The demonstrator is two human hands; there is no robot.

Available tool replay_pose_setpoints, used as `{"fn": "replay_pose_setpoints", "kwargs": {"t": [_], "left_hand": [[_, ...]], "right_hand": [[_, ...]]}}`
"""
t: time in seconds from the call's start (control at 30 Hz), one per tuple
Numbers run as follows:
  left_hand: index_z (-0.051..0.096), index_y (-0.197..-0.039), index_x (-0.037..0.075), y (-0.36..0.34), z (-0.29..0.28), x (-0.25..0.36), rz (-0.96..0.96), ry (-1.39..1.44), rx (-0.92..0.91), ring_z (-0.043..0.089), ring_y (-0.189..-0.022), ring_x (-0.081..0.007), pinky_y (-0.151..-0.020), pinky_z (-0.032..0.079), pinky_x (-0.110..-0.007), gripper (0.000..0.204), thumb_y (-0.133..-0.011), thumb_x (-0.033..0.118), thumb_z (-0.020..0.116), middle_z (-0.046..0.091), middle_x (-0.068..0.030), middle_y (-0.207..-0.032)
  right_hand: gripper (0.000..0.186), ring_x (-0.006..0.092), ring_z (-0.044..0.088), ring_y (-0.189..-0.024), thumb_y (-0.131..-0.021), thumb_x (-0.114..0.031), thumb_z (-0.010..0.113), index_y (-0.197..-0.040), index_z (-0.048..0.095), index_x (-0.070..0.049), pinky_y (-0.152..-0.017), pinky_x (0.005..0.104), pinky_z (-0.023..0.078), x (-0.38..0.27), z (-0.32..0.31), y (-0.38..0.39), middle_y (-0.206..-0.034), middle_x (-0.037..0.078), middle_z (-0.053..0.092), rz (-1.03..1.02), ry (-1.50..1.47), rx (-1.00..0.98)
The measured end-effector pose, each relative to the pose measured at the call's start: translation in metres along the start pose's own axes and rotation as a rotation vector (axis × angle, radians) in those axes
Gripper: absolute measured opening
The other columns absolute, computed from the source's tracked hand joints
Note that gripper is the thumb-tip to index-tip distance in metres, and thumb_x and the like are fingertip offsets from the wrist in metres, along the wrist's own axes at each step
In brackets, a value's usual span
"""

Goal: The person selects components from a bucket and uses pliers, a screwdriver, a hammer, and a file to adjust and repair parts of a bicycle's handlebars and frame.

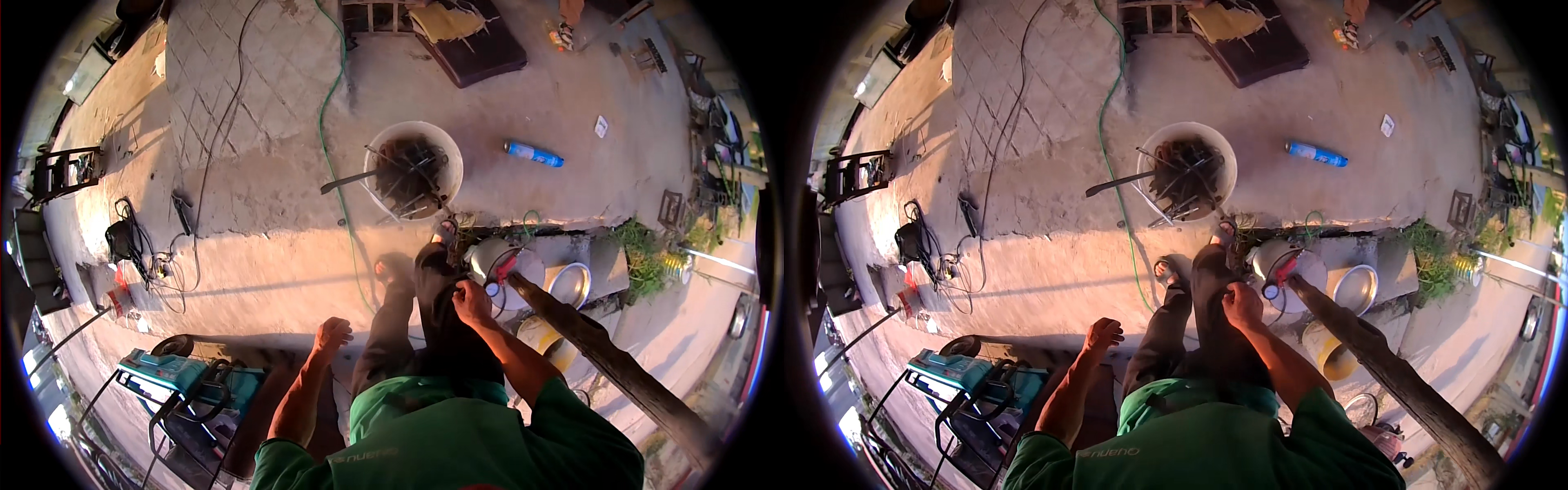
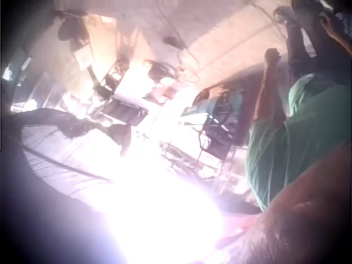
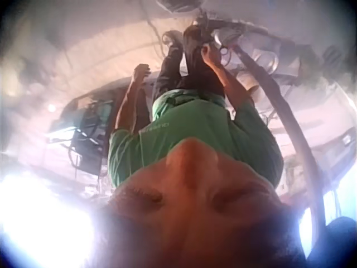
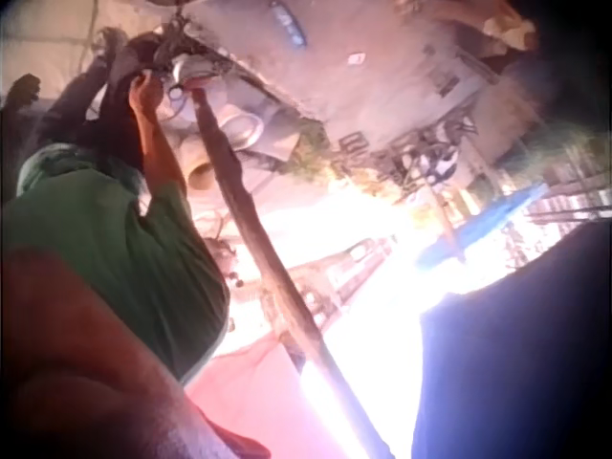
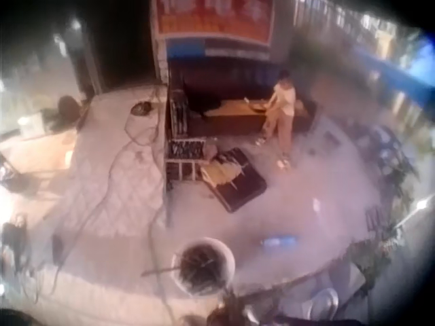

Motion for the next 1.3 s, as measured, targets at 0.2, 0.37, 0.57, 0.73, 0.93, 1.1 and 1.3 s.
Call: {"fn": "replay_pose_setpoints", "kwargs": {"t": [0.2, 0.37, 0.57, 0.73, 0.93, 1.1, 1.3], "left_hand": [[0.067, -0.111, 0.002, -0.056, 0.010, 0.048, -0.017, 0.016, 0.052, 0.073, -0.079, -0.0202, -0.066, 0.056, -0.031, 0.028, -0.099, 0.027, 0.065, 0.072, -0.0096, -0.093], [0.066, -0.116, 0.001, -0.116, 0.047, 0.110, 0.046, 0.063, -0.020, 0.073, -0.086, -0.0205, -0.073, 0.057, -0.035, 0.031, -0.102, 0.028, 0.061, 0.073, -0.0112, -0.102], [0.067, -0.113, -0.001, -0.182, 0.132, 0.209, 0.315, -0.149, -0.091, 0.073, -0.082, -0.0173, -0.072, 0.056, -0.031, 0.031, -0.104, 0.027, 0.059, 0.074, -0.0095, -0.098], [0.067, -0.114, 0.000, -0.258, 0.156, 0.209, 0.362, -0.169, -0.105, 0.073, -0.078, -0.0163, -0.071, 0.056, -0.031, 0.027, -0.104, 0.024, 0.060, 0.074, -0.0086, -0.095], [0.066, -0.116, 0.000, -0.304, 0.204, 0.269, 0.717, -0.509, -0.016, 0.072, -0.091, -0.0247, -0.080, 0.057, -0.039, 0.032, -0.097, 0.026, 0.068, 0.072, -0.0148, -0.100], [0.066, -0.118, 0.001, -0.335, 0.224, 0.304, 0.538, -0.622, 0.196, 0.066, -0.107, -0.0436, -0.093, 0.053, -0.051, 0.046, -0.087, 0.035, 0.068, 0.069, -0.0260, -0.111], [0.062, -0.124, 0.004, -0.359, 0.246, 0.306, 0.483, -0.808, 0.225, 0.060, -0.117, -0.0474, -0.095, 0.052, -0.057, 0.048, -0.086, 0.033, 0.070, 0.061, -0.0278, -0.128]], "right_hand": [[0.025, 0.0334, 0.060, -0.095, -0.080, -0.018, 0.074, -0.103, 0.066, -0.012, -0.082, 0.0477, 0.050, -0.008, 0.038, -0.025, -0.093, 0.008, 0.061, -0.189, 0.098, -0.184], [0.023, 0.0321, 0.058, -0.099, -0.078, -0.018, 0.073, -0.099, 0.065, -0.014, -0.085, 0.0475, 0.046, -0.023, 0.024, -0.079, -0.095, 0.007, 0.059, -0.277, 0.171, -0.187], [0.024, 0.0319, 0.058, -0.098, -0.075, -0.020, 0.074, -0.096, 0.064, -0.014, -0.083, 0.0480, 0.045, -0.012, 0.027, -0.113, -0.096, 0.007, 0.061, -0.249, 0.160, -0.236], [0.028, 0.0322, 0.060, -0.091, -0.069, -0.021, 0.076, -0.094, 0.064, -0.014, -0.078, 0.0482, 0.046, -0.004, 0.030, -0.128, -0.091, 0.007, 0.060, -0.269, 0.155, -0.196], [0.023, 0.0308, 0.060, -0.090, -0.072, -0.021, 0.075, -0.091, 0.065, -0.015, -0.077, 0.0484, 0.046, 0.004, 0.038, -0.139, -0.089, 0.006, 0.061, -0.222, 0.185, -0.302], [0.020, 0.0302, 0.059, -0.088, -0.073, -0.021, 0.075, -0.090, 0.065, -0.015, -0.076, 0.0478, 0.045, 0.005, 0.042, -0.143, -0.088, 0.006, 0.060, -0.219, 0.209, -0.363], [0.014, 0.0311, 0.061, -0.088, -0.075, -0.023, 0.073, -0.083, 0.066, -0.013, -0.075, 0.0475, 0.046, 0.003, 0.038, -0.157, -0.086, 0.008, 0.062, -0.225, 0.202, -0.368]]}}
Point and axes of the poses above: each hand's wrist, its own y-axis away from the middle knuckle, its own z-axis out of the palm, x = y × z, the point moved 7 cm from there along -y, towards the middle knuckle
